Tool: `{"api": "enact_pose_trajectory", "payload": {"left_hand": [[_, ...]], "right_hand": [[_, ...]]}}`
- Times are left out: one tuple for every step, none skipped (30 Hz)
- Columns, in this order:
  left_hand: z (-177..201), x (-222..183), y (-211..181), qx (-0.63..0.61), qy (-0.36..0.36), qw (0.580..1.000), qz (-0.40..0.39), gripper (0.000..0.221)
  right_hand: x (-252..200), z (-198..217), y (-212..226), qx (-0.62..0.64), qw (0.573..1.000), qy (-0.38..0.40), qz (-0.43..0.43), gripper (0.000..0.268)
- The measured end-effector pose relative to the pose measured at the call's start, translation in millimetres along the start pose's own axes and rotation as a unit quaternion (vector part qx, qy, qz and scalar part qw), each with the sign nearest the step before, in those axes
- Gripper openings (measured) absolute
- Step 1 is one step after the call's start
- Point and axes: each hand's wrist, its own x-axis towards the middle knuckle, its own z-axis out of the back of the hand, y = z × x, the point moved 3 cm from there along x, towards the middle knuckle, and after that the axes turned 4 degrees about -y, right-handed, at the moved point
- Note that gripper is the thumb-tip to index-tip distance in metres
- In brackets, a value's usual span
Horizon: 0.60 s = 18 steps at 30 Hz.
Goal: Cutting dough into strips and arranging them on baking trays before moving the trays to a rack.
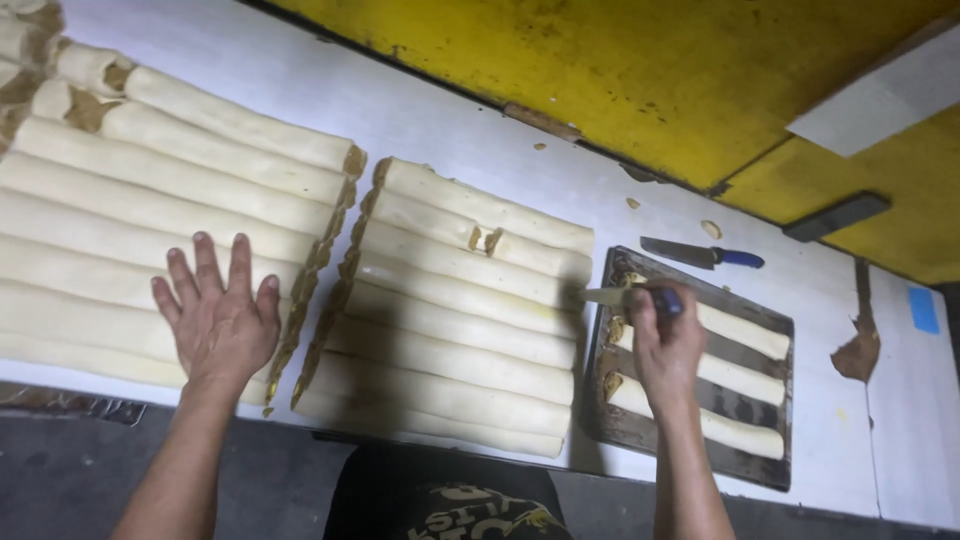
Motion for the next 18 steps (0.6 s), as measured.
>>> {"api": "enact_pose_trajectory", "payload": {"left_hand": [[-1, 0, 0, -0.005, 0.003, 1.000, 0.009, 0.070], [-2, 0, 3, -0.010, 0.006, 1.000, 0.018, 0.070], [-1, -4, 2, -0.007, 0.005, 0.999, 0.033, 0.070], [0, -9, 2, -0.004, 0.004, 0.999, 0.033, 0.069], [1, 0, -3, -0.002, 0.003, 1.000, 0.014, 0.068], [2, 3, 0, 0.001, 0.002, 1.000, 0.009, 0.068], [-1, 1, 1, 0.000, 0.001, 1.000, 0.013, 0.068], [-3, -1, 3, -0.002, -0.001, 1.000, 0.016, 0.068], [-2, 3, -1, -0.001, -0.005, 1.000, 0.023, 0.068], [-1, 7, -4, 0.014, 0.014, 0.999, 0.030, 0.069], [1, 4, -3, 0.033, 0.038, 0.998, 0.044, 0.070], [2, -2, 2, 0.036, 0.038, 0.997, 0.057, 0.070], [0, 1, 1, 0.031, 0.044, 0.997, 0.055, 0.069], [-1, 3, -1, 0.026, 0.050, 0.997, 0.054, 0.068], [5, 2, -8, 0.024, 0.047, 0.997, 0.057, 0.068], [11, 0, -14, 0.031, 0.056, 0.996, 0.063, 0.067], [21, -2, -15, 0.042, 0.062, 0.994, 0.076, 0.067], [23, 1, -14, 0.044, 0.055, 0.994, 0.087, 0.067]], "right_hand": [[-1, 1, 1, -0.007, 0.999, 0.008, -0.032, 0.027], [-2, 1, 3, -0.014, 0.998, 0.017, -0.063, 0.030], [-9, 2, 0, -0.011, 0.998, 0.030, -0.058, 0.030], [-15, 4, 1, 0.023, 0.999, 0.025, -0.004, 0.027], [-25, 9, 1, 0.054, 0.998, 0.003, 0.042, 0.024], [-28, -4, -2, 0.056, 0.998, -0.002, 0.039, 0.024], [-28, -17, -7, 0.060, 0.997, 0.054, 0.013, 0.022], [-29, -31, -11, 0.064, 0.992, 0.109, -0.013, 0.020], [-31, -29, 1, 0.067, 0.991, 0.114, -0.008, 0.020], [-33, -26, 14, 0.036, 0.997, 0.070, 0.022, 0.024], [-38, -22, 28, 0.008, 0.998, 0.033, 0.049, 0.027], [-38, -33, 32, 0.013, 0.998, 0.045, 0.053, 0.027], [-39, -40, 36, 0.069, 0.995, 0.054, 0.051, 0.022], [-40, -47, 41, 0.125, 0.989, 0.064, 0.050, 0.017], [-37, -52, 42, 0.125, 0.989, 0.065, 0.054, 0.017], [-35, -58, 44, 0.114, 0.989, 0.065, 0.061, 0.017], [-31, -71, 49, 0.111, 0.989, 0.071, 0.070, 0.017], [-32, -70, 58, 0.119, 0.987, 0.079, 0.078, 0.017]]}}
